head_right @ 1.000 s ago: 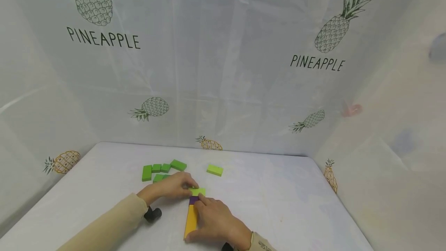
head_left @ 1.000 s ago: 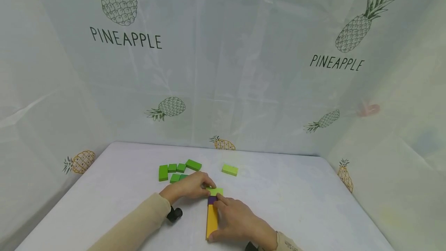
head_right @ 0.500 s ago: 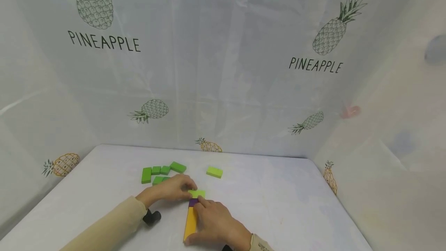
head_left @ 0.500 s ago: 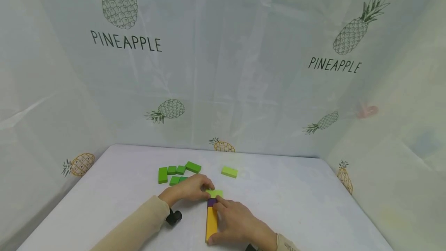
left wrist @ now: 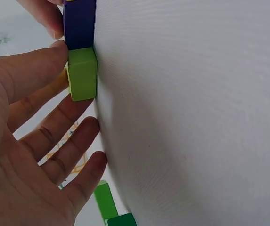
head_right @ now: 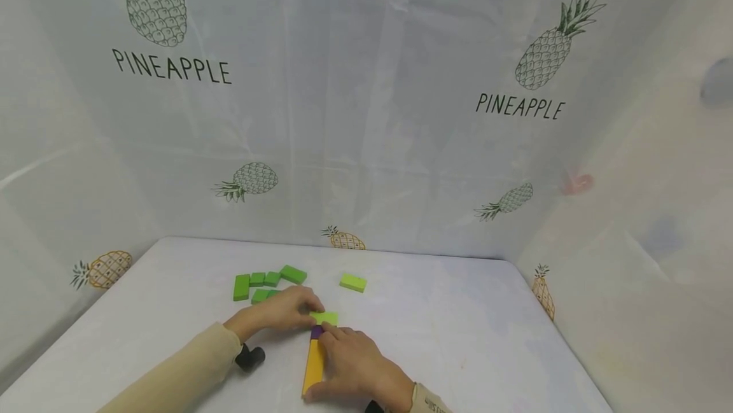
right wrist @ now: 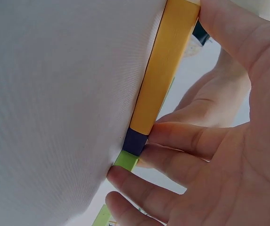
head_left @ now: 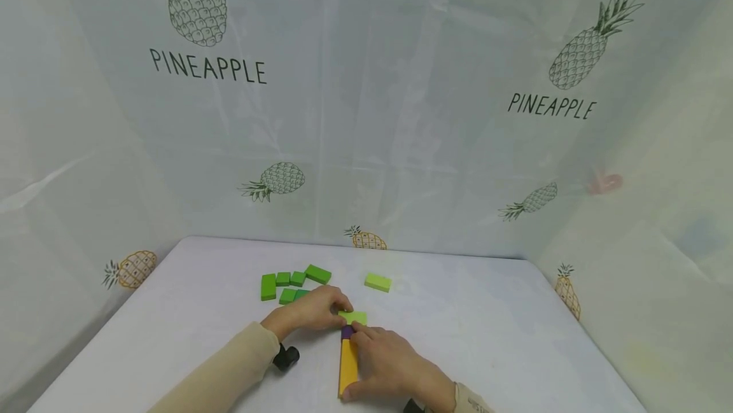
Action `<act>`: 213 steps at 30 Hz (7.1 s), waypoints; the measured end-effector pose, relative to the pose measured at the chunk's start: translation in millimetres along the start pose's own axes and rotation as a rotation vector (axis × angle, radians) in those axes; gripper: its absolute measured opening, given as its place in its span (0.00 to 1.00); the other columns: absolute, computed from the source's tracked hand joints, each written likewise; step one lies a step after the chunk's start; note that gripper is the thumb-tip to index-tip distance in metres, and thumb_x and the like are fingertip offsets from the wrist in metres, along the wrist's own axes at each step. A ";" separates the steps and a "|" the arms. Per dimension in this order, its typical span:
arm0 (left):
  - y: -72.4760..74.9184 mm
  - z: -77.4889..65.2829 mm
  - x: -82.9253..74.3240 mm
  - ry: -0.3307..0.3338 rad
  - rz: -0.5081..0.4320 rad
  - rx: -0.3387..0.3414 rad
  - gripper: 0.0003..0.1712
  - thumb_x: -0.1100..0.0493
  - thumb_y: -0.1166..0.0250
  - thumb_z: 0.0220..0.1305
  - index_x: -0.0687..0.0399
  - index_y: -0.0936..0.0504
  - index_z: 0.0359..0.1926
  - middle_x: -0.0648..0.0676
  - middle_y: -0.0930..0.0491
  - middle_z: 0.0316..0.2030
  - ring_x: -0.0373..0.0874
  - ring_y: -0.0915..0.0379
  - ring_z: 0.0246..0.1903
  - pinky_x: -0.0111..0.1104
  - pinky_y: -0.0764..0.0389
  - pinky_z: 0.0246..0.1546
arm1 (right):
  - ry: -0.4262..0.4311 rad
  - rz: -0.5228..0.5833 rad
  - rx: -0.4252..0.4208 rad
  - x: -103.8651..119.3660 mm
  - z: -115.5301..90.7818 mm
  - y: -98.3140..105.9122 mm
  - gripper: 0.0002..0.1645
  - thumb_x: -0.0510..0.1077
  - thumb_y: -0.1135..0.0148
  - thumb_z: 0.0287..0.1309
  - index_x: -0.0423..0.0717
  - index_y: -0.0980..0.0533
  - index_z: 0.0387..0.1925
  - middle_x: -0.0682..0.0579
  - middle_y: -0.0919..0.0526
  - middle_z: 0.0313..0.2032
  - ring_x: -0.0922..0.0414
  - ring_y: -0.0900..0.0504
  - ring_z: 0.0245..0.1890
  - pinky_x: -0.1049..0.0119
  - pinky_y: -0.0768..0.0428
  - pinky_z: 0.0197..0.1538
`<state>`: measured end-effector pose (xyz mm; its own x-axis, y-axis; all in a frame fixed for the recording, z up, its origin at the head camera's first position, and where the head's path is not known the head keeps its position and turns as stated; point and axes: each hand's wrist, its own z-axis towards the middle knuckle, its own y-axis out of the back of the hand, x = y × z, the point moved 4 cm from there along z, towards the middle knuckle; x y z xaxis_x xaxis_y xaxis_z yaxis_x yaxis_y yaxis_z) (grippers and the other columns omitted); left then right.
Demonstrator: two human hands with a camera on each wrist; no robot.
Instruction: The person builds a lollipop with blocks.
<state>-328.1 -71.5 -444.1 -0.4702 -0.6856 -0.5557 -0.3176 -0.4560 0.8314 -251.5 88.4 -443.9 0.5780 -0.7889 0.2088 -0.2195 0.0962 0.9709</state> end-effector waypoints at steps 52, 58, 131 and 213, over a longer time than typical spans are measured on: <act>19.9 15.2 22.1 0.039 0.035 -0.132 0.15 0.57 0.28 0.54 0.52 0.16 0.43 0.46 0.22 0.38 0.41 0.29 0.37 0.39 0.24 0.44 | -0.013 0.004 0.012 -0.3 0.1 -1.4 0.57 0.86 0.45 0.34 0.56 0.32 0.61 0.55 0.36 0.68 0.52 0.32 0.63 0.51 0.30 0.60; 9.2 32.3 15.7 0.046 0.003 -0.111 0.14 0.55 0.28 0.54 0.49 0.17 0.42 0.43 0.23 0.35 0.39 0.30 0.35 0.36 0.24 0.41 | -0.010 0.005 0.009 -0.1 -0.2 -1.4 0.57 0.85 0.44 0.34 0.56 0.32 0.61 0.56 0.36 0.68 0.53 0.32 0.63 0.51 0.29 0.59; 54.9 -59.1 75.0 0.052 0.295 -0.256 0.18 0.56 0.28 0.52 0.53 0.17 0.46 0.46 0.24 0.40 0.43 0.31 0.41 0.41 0.27 0.45 | -0.047 0.012 0.059 0.6 -0.4 -2.7 0.57 0.85 0.43 0.34 0.61 0.34 0.64 0.58 0.38 0.69 0.54 0.33 0.63 0.52 0.30 0.61; 4.6 18.1 16.7 0.054 0.058 -0.139 0.14 0.53 0.32 0.59 0.49 0.14 0.46 0.43 0.20 0.39 0.39 0.27 0.39 0.37 0.23 0.44 | -0.041 0.016 0.034 -0.3 0.3 -0.6 0.58 0.84 0.43 0.33 0.57 0.32 0.63 0.56 0.36 0.68 0.52 0.31 0.63 0.50 0.29 0.60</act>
<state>-352.4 -74.8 -449.6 -0.4384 -0.7406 -0.5092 -0.1729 -0.4864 0.8564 -251.8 88.5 -444.6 0.5413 -0.8119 0.2187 -0.2555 0.0890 0.9627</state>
